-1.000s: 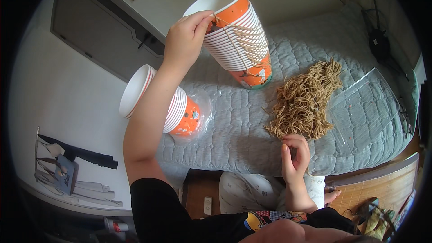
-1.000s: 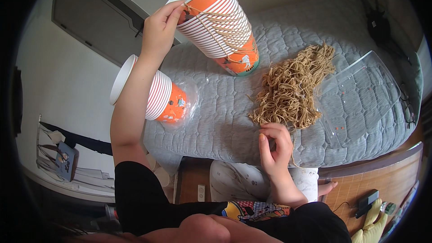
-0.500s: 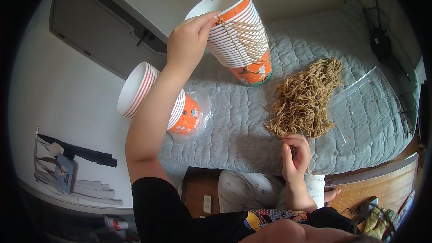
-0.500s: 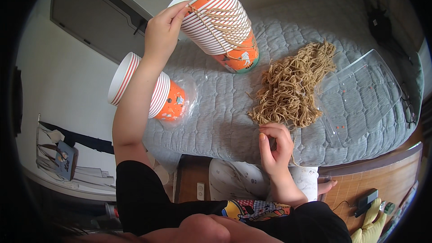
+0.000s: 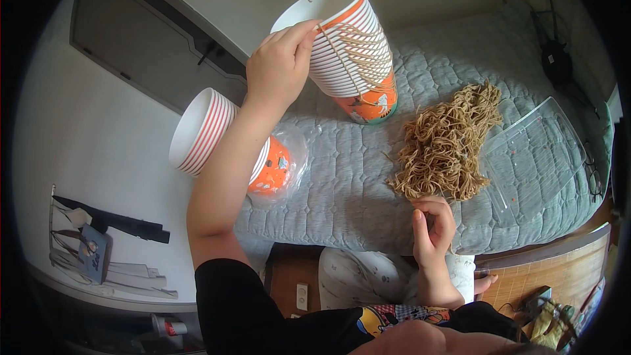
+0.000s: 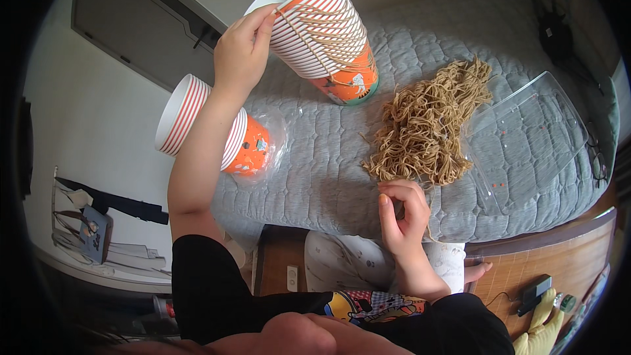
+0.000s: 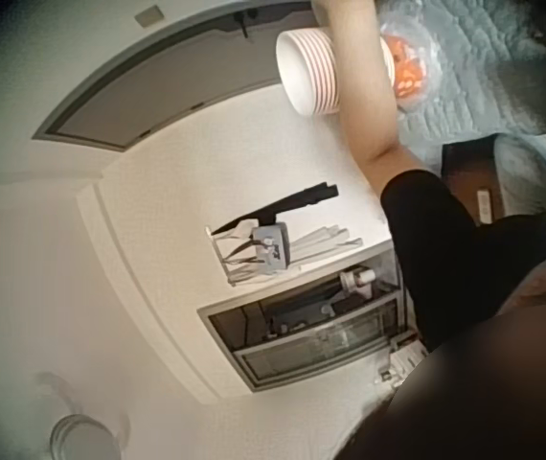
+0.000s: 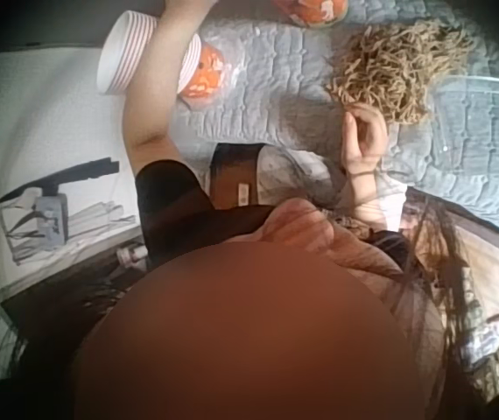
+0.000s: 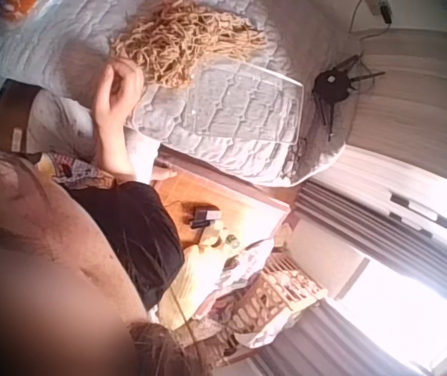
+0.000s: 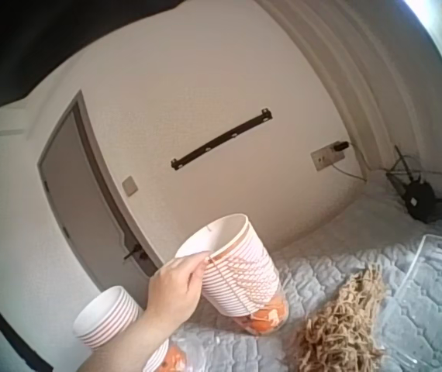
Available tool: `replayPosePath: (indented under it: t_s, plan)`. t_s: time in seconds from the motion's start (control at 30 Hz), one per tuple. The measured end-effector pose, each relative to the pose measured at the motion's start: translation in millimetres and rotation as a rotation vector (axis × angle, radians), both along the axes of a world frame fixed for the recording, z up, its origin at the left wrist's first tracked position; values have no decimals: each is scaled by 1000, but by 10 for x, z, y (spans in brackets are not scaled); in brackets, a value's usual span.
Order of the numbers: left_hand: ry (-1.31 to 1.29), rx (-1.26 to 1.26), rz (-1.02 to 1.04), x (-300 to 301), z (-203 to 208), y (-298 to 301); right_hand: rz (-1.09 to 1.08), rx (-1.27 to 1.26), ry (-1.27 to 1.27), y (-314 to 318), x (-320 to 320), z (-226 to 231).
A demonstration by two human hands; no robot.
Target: Tying thin string handles onto festive popcorn buckets.
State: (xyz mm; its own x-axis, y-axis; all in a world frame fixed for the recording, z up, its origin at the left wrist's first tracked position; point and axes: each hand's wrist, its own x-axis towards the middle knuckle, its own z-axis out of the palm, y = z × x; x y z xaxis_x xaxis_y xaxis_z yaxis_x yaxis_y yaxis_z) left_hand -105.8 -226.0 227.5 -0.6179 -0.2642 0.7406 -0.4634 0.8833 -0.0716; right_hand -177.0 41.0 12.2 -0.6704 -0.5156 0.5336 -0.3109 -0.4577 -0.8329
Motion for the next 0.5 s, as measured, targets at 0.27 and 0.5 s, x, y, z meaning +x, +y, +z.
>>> replayPosePath:
  t_s: [0.27, 0.5]
  plan:
    - [-58, -157, 2, 29, -185, -101, -2, 13, 0, 3, 0, -5]
    - [-54, -147, -43, 26, -210, -173, -1, 19, -3, 5, 5, -29]
